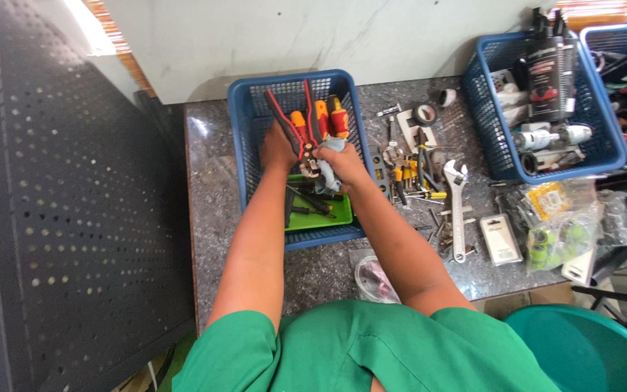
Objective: The person wipes various tools and hardware items with a cloth and organizes them into different blue baskets on a workbench.
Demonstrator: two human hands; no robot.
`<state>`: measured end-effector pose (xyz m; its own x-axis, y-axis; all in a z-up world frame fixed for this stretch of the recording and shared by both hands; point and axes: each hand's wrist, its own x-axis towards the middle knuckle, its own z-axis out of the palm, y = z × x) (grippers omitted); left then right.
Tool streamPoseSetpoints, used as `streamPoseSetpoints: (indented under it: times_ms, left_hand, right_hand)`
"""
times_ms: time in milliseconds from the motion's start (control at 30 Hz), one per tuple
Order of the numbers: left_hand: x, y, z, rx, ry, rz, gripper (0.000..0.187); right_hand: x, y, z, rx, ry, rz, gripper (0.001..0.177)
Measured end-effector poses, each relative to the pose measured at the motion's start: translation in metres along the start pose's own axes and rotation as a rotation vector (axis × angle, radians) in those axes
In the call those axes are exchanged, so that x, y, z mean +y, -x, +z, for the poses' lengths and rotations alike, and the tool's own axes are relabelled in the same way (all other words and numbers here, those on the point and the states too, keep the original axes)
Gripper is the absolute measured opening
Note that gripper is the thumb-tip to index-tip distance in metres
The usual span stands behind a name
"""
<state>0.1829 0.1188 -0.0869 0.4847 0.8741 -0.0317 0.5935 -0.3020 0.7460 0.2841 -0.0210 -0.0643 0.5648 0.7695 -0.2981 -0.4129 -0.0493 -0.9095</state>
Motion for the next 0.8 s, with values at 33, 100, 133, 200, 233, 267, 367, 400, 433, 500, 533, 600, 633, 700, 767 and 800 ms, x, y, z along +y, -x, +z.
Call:
streamPoseSetpoints:
  times_ms: [33,100,133,200,233,267,367,400,433,500,533,600,633,700,767,800]
  left_hand:
    - [0.0,-0.002,0.001,-0.022,0.006,-0.01,0.071]
    - [-0.003,-0.011,0.011,-0.025,0.019,-0.008,0.074]
    - [-0.005,-0.014,0.02,-0.007,0.026,0.0,0.079]
    - [-0.013,-0.026,0.039,-0.023,0.027,-0.026,0.082]
    - [-0.013,-0.031,0.046,-0.057,0.023,-0.059,0.081]
    - [-0.015,-0.035,0.052,-0.091,0.017,-0.094,0.08]
    - [-0.021,-0.035,0.061,0.046,0.078,0.07,0.057]
    - [-0.02,-0.035,0.058,0.047,0.11,0.015,0.056]
    - [-0.018,-0.037,0.052,0.049,0.142,-0.039,0.055]
    - [-0.01,-0.039,0.031,0.074,0.187,-0.074,0.047]
    - [-0.01,-0.04,0.013,0.099,0.198,-0.056,0.039]
    - [0.0,-0.032,-0.03,0.197,0.2,0.012,0.031]
    - [0.005,-0.026,-0.052,0.269,0.19,0.063,0.031]
    - [0.013,-0.009,-0.089,0.365,0.231,0.143,0.03]
    - [0.02,0.003,-0.116,0.428,0.295,0.214,0.03]
    - [0.021,0.01,-0.123,0.44,0.339,0.24,0.031]
  right_hand:
    - [0.001,-0.002,-0.003,0.005,-0.005,0.004,0.017]
    - [0.006,-0.005,-0.006,0.034,0.037,-0.002,0.018]
    - [0.006,-0.006,-0.007,0.046,0.056,-0.004,0.018]
    - [0.005,-0.009,-0.009,0.055,0.066,-0.015,0.017]
    - [0.003,-0.009,-0.008,0.06,0.071,-0.019,0.016]
    - [0.002,-0.008,-0.008,0.05,0.047,-0.024,0.017]
    - [-0.005,-0.006,-0.009,0.033,-0.007,-0.034,0.017]
    - [-0.006,-0.005,-0.011,0.035,-0.013,-0.032,0.017]
    - [-0.008,-0.004,-0.012,0.038,-0.019,-0.031,0.016]
    - [-0.013,-0.002,-0.014,0.066,-0.009,-0.048,0.016]
    - [-0.015,-0.001,-0.013,0.076,-0.005,-0.055,0.016]
    - [-0.022,0.004,-0.012,0.065,-0.035,-0.013,0.016]
    - [-0.024,0.005,-0.011,0.058,-0.051,0.008,0.017]
    - [-0.021,0.004,-0.007,-0.043,-0.019,-0.071,0.018]
    - [-0.016,-0.007,0.002,-0.096,0.093,-0.159,0.019]
    - [-0.011,-0.013,0.007,-0.098,0.192,-0.202,0.02]
